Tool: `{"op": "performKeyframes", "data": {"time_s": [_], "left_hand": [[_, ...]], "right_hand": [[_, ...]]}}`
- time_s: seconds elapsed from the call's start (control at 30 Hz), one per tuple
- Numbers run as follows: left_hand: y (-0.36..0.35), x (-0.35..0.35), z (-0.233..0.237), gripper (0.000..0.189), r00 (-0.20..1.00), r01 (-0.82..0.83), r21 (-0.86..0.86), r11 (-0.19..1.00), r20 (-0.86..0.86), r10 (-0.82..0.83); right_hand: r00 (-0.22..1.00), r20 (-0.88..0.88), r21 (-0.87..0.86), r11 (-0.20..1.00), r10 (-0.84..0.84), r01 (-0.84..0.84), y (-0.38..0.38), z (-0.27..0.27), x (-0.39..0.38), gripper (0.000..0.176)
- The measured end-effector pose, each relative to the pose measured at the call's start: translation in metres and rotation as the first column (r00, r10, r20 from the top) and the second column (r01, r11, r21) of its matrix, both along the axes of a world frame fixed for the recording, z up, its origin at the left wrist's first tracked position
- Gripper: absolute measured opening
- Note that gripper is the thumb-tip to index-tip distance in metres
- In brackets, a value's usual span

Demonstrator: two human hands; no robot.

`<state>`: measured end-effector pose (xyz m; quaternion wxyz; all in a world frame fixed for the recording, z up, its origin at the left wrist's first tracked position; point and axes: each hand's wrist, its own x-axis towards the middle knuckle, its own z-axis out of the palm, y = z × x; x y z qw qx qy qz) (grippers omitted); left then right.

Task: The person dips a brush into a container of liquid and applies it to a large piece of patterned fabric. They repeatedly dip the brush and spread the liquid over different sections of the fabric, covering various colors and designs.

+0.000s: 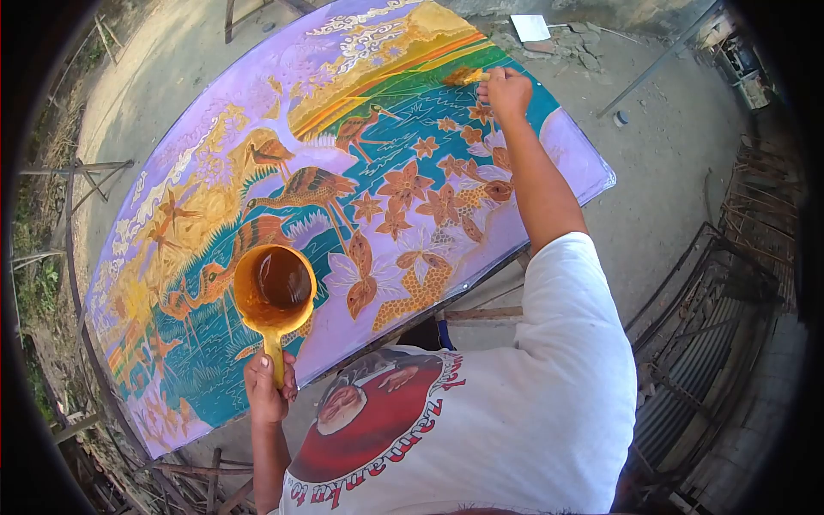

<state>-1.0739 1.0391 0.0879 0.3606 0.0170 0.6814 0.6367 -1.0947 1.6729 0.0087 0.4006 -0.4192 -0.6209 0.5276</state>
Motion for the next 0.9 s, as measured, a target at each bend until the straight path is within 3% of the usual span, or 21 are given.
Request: {"op": "performKeyframes", "data": {"time_s": [0.17,0.3,0.37,0.47,0.6,0.67,0.8,0.9], "left_hand": [[0.008,-0.005,0.001,0.059,1.000,0.023,-0.003,1.000,0.000,-0.023],[0.009,-0.009,0.000,0.059,0.999,0.033,-0.006,0.999,0.007,-0.033],[0.009,-0.008,0.001,0.059,0.999,0.031,0.004,1.000,0.006,-0.031],[0.005,-0.007,0.001,0.059,0.999,0.047,-0.006,0.999,-0.011,-0.047],[-0.004,-0.004,0.005,0.059,0.999,0.035,-0.005,0.999,-0.013,-0.035],[-0.012,-0.003,0.002,0.057,0.998,0.060,0.006,0.998,-0.005,-0.060],[-0.028,0.006,0.003,0.054,0.999,0.053,0.037,0.998,0.008,-0.053],[-0.047,0.015,0.005,0.051,0.996,0.077,0.062,0.995,0.031,-0.079]], "right_hand": [[0.977,-0.143,-0.123,0.976,0.160,-0.178,-0.023,-0.001,-0.008,0.027],[0.977,-0.029,-0.045,0.977,0.209,-0.210,-0.020,0.000,-0.007,0.027],[0.984,-0.143,-0.094,0.988,0.110,-0.124,0.010,-0.009,-0.007,0.028],[0.988,-0.153,-0.193,0.981,-0.012,-0.018,0.064,-0.024,0.000,0.025],[0.972,-0.112,0.083,0.973,-0.208,0.217,0.122,-0.005,0.024,0.027],[0.922,-0.236,0.023,0.946,-0.308,0.322,0.135,0.018,0.043,0.029],[0.834,-0.427,-0.205,0.936,-0.350,0.287,0.112,0.064,0.084,0.034],[0.802,-0.537,-0.277,0.953,-0.262,0.126,0.080,0.065,0.116,0.042]]}}
